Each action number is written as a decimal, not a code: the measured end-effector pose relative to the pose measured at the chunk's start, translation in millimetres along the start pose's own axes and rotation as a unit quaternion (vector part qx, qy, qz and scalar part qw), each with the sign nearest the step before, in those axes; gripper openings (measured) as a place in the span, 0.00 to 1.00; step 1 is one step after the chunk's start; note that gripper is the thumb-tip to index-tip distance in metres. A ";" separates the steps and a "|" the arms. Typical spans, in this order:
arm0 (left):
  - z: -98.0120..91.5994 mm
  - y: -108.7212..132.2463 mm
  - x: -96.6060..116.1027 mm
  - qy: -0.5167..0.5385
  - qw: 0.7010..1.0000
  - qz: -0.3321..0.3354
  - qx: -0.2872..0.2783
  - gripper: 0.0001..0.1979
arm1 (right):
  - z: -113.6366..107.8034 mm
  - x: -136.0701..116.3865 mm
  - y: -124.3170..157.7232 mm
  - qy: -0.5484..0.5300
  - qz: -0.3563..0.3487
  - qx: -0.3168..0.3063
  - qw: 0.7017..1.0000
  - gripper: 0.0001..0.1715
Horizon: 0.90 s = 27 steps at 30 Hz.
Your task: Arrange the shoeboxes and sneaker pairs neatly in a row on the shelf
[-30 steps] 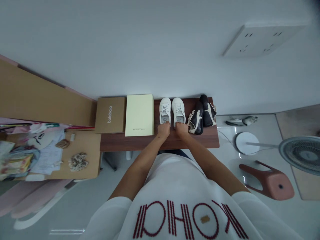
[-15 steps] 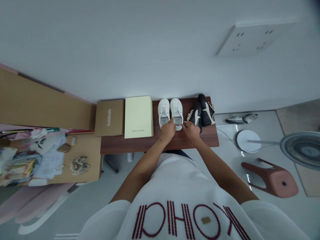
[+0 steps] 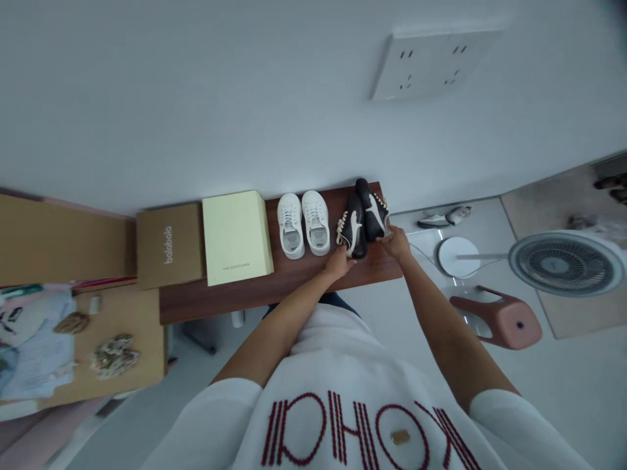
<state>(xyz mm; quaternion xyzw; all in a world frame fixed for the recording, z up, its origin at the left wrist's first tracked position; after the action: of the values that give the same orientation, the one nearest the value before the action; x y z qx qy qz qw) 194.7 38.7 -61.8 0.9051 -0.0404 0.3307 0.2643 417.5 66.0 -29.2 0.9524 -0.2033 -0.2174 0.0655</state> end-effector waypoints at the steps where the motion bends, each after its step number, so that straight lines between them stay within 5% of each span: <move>1: 1.4 -4.0 1.3 -0.007 1.000 0.018 0.002 0.26 | 5.6 4.0 -6.4 -0.008 0.008 -0.024 1.000 0.34; 9: 1.5 -17.3 0.2 -0.015 0.999 0.024 -0.036 0.09 | 26.5 10.8 -23.2 -0.084 -0.003 -0.106 0.991 0.27; 13: -3.5 -15.3 7.2 0.013 0.999 0.030 -0.038 0.10 | 17.6 -1.8 -23.2 -0.025 -0.059 -0.090 0.994 0.25; 27: -27.6 -15.3 55.6 -0.218 0.974 0.050 -0.044 0.18 | -3.1 -24.1 14.5 0.219 -0.153 -0.044 0.963 0.15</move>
<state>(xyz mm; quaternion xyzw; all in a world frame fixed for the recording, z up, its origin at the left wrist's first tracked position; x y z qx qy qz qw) 225.9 71.5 -16.5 0.9396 -0.1565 0.1364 0.2721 393.8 63.0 -14.0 0.9926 -0.0259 -0.0193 0.1167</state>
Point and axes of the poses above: each hand's wrist, its own y-axis away from the middle knuckle, its own z-axis out of the palm, x = y × z, the point moved 8 cm from there along -y, towards the middle knuckle, and after that the axes turned 6 degrees about x, right-handed, at the moved point
